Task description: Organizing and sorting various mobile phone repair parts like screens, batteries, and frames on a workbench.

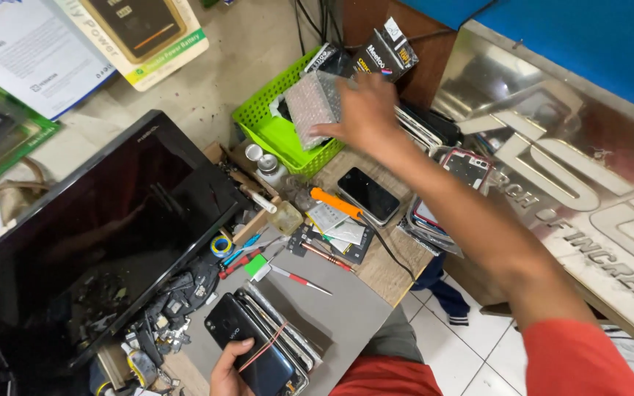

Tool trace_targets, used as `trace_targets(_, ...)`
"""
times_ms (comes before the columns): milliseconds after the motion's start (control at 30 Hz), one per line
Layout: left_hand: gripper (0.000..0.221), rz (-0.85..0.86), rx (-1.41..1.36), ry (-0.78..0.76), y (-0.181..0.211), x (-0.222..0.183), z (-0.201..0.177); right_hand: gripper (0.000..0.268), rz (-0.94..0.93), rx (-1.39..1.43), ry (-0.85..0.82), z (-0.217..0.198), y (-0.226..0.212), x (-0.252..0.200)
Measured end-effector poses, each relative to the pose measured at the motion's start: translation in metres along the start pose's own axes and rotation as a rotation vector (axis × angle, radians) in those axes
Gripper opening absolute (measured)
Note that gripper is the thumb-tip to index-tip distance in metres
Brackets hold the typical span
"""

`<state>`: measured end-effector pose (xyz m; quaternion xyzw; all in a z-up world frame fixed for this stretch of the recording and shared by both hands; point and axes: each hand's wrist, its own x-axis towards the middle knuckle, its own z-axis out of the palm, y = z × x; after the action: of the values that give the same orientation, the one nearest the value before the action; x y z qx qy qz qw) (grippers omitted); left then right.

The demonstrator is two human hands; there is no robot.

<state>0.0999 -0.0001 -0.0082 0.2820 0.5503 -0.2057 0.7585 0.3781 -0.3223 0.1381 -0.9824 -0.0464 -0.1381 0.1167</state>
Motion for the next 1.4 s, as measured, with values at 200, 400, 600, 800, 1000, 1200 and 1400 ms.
trace_targets(200, 0.032, 0.098, -0.051, -0.046, -0.007, 0.008, -0.007, 0.145, 0.155, -0.487, -0.451, 0.061, -0.046, 0.067)
trace_targets(400, 0.032, 0.129, -0.086, -0.038, -0.005, 0.001, -0.004, 0.141, 0.151, -0.552, -0.518, 0.072, -0.056, 0.072)
trace_targets(600, 0.027, 0.080, -0.093, 0.002, -0.003, 0.000, -0.003, 0.125, 0.191, -0.266, -0.515, 0.073, -0.045, 0.089)
trace_targets(800, 0.024, -0.040, -0.082, -0.026, 0.002, 0.003, -0.010, 0.124, 0.231, -0.269, -0.642, 0.065, -0.027, 0.094)
trace_targets(1000, 0.027, -0.067, -0.077, -0.021, 0.003, -0.006, -0.004, 0.108, 0.227, -0.448, -0.587, 0.067, -0.005, 0.109)
trace_targets(1200, 0.024, 0.038, -0.108, -0.017, -0.003, -0.006, -0.003, 0.120, 0.251, -0.428, -0.621, 0.073, -0.010, 0.111)
trace_targets(1400, 0.031, -0.040, -0.094, -0.049, 0.001, -0.010, -0.005, 0.124, 0.230, -0.520, -0.637, 0.066, -0.022, 0.110)
